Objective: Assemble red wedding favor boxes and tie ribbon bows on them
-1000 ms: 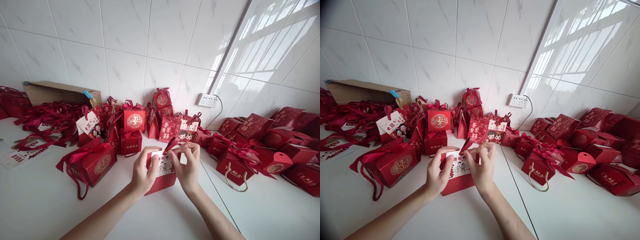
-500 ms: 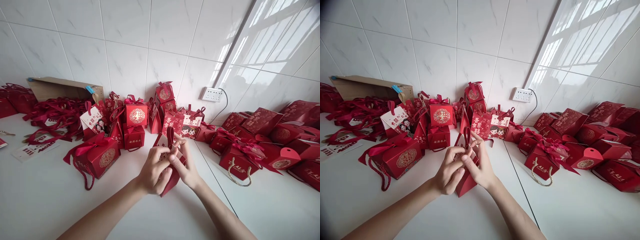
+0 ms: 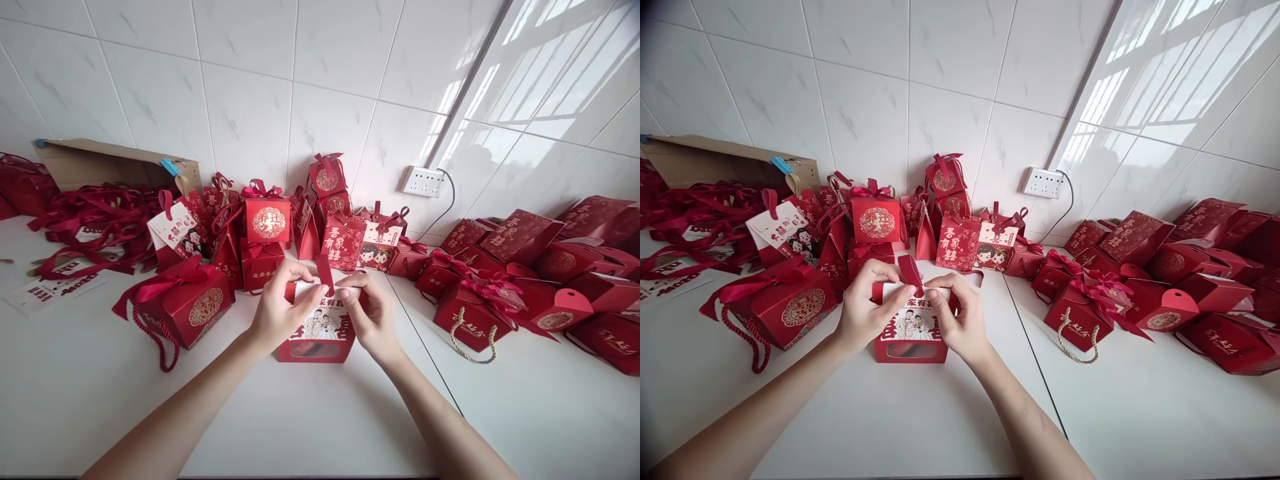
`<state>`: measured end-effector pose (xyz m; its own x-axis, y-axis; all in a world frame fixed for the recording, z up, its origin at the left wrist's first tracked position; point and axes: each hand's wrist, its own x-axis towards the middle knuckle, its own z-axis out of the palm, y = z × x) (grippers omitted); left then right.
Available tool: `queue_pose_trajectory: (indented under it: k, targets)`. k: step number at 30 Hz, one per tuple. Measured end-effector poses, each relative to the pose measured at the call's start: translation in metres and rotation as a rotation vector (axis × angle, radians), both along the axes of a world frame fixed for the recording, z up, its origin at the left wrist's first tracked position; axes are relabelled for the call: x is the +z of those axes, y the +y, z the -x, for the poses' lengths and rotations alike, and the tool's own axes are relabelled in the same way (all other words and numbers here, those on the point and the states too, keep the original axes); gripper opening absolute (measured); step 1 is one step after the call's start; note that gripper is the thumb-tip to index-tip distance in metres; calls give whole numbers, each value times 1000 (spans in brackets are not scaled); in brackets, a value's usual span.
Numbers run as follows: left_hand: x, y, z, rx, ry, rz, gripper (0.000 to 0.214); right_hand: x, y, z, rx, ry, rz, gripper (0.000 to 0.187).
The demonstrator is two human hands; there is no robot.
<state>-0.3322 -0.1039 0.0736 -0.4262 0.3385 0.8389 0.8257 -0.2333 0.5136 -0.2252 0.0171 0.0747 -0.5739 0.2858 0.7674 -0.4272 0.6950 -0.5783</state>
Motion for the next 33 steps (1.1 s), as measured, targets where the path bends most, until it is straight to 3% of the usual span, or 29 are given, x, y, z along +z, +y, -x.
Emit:
queue_pose_trajectory:
  k: [5, 9, 13, 33]
  targets:
    - [9, -4, -6, -31, 33, 29, 3, -10, -4, 5, -54, 74, -130, 8]
    - [11, -5, -5, -134, 118, 7, 16, -19, -5, 8, -178, 216, -335, 25]
    - [9, -6, -4, -142, 124, 8, 22, -20, -5, 8, -228, 193, -448, 33]
    - [11, -6, -5, -145, 97, 53, 22, -12, -3, 5, -167, 209, -472, 21]
